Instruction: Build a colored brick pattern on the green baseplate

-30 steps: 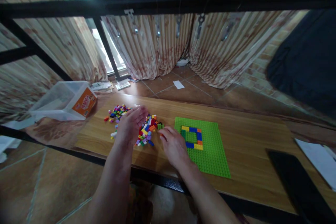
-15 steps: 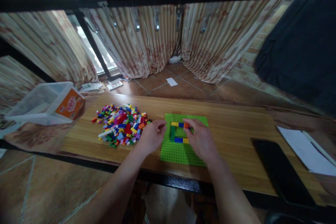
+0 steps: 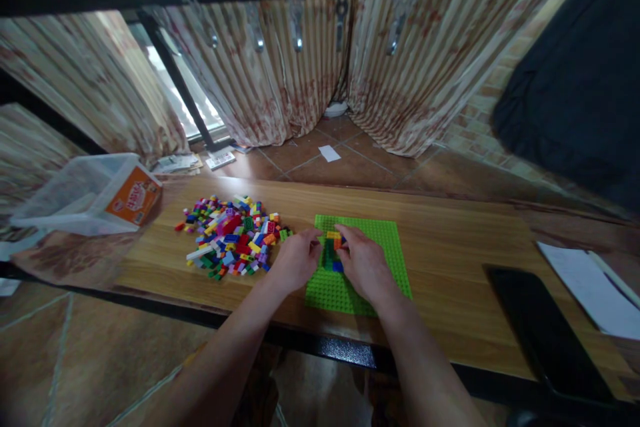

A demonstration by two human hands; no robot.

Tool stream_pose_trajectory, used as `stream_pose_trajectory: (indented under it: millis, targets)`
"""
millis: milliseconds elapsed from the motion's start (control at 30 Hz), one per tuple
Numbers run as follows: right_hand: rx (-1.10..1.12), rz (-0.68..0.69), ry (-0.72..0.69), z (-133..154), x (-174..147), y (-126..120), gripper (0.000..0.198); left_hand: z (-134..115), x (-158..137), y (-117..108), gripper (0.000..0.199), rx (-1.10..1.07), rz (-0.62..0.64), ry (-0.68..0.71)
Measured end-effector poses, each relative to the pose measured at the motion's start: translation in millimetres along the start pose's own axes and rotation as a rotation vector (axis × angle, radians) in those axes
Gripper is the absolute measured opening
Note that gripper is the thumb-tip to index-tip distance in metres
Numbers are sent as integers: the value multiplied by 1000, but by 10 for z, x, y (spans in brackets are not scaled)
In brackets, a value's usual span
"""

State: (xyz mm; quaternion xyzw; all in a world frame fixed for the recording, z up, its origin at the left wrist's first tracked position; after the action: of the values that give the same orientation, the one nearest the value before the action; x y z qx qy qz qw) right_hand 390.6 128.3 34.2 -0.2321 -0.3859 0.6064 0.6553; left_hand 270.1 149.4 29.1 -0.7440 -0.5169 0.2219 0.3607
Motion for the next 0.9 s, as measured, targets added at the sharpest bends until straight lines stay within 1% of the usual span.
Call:
stream_pose_trajectory:
  millis: [167, 300, 467, 567, 667, 800, 900]
  targets:
    - [63, -63, 24, -48, -9, -66, 40, 5, -16, 25, 35, 39, 10, 0]
    - [77, -105, 43, -67, -17, -131, 37, -45, -55, 34, 34, 92, 3, 43]
    - [49, -209, 85, -104, -15, -278, 33, -253, -165, 35, 34, 247, -41, 166]
    - [15, -239, 147, -159, -18, -341, 33, -364, -244, 74, 45, 329, -50, 203]
    - [-6, -224, 185, -199, -25, -345, 34, -411, -301, 148, 51, 389, -41, 204]
    - [-69, -177, 179, -196, -34, -294, 36, -424, -339, 245, 53, 415, -21, 212]
    - [-99, -143, 170, -185, -33, -242, 36, -403, -348, 270, 55, 411, -11, 200]
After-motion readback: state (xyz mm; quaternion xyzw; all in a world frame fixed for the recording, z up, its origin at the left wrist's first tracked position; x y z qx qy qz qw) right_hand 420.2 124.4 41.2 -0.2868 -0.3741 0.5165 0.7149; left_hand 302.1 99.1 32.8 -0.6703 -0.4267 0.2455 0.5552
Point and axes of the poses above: each hand's wrist, its own x-axis towards the middle knuckle, its own y-axis out of the palm, z = x × y, the point moved 10 cm from there along x, towards the middle knuckle, and after that the axes turned 3 degrees about y, right-handed, at the moved point
